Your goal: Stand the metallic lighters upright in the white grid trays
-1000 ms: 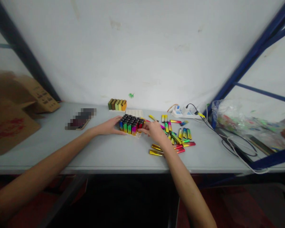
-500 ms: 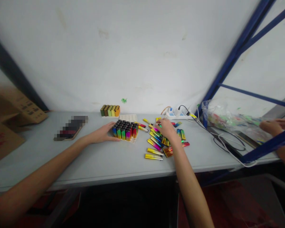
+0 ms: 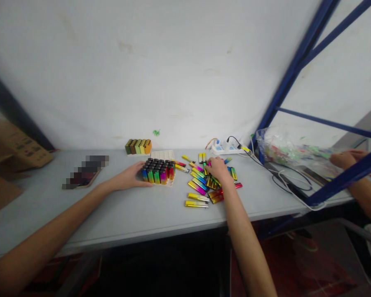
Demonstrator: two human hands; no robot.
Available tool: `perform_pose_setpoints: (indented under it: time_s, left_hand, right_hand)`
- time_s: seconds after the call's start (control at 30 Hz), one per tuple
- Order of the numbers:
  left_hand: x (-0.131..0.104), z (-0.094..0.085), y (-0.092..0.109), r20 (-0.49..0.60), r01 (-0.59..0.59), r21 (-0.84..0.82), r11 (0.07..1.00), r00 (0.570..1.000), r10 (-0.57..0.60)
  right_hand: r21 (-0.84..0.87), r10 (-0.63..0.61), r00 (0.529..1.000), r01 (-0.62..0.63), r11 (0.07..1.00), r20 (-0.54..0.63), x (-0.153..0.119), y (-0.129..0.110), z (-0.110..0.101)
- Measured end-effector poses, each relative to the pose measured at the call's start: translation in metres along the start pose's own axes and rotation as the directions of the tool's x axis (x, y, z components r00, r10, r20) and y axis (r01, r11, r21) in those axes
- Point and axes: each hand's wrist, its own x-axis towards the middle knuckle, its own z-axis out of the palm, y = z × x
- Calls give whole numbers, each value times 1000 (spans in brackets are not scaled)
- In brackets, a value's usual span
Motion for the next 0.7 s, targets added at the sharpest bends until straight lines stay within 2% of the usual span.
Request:
perform_pose_setpoints:
  time_s: [0.2, 0.3, 0.37, 0.43, 0.5, 0.6, 0.67, 0.7]
  left_hand:
    - [0, 2, -4, 16, 0, 17, 1000, 1000, 0]
    - [0, 2, -3, 13, 4, 6, 1000, 1000, -4]
    - [-1, 1, -2, 9, 1, 0, 1000, 1000, -1]
    - [-1, 1, -1, 7, 0, 2, 1000, 1000, 0]
    - [-1, 2, -1, 8, 0, 1, 1000, 1000, 0]
    - [-2, 2, -2, 13, -12, -14, 1000, 1000, 12]
    - [-2, 2, -2, 12, -16, -18, 1000, 1000, 16]
    - [-2, 2, -2, 12, -17, -17, 1000, 1000, 18]
  right_hand:
    - [-2, -4, 1000, 4, 1000, 21, 0, -2, 4]
    - [7, -38, 999, 38, 999, -7, 0, -5, 2]
    - [68, -71, 995, 75, 995, -67, 1, -6, -1]
    - [212, -60, 989, 88, 973, -133, 1, -9, -5]
    - [429, -35, 988, 99, 898, -154, 0, -14, -9]
    - [747, -72, 989, 143, 649, -127, -5, -27, -13]
    - [861, -102, 988, 154, 484, -120, -10, -38, -17]
    - [888, -116, 987, 151, 434, -112, -12, -44, -19]
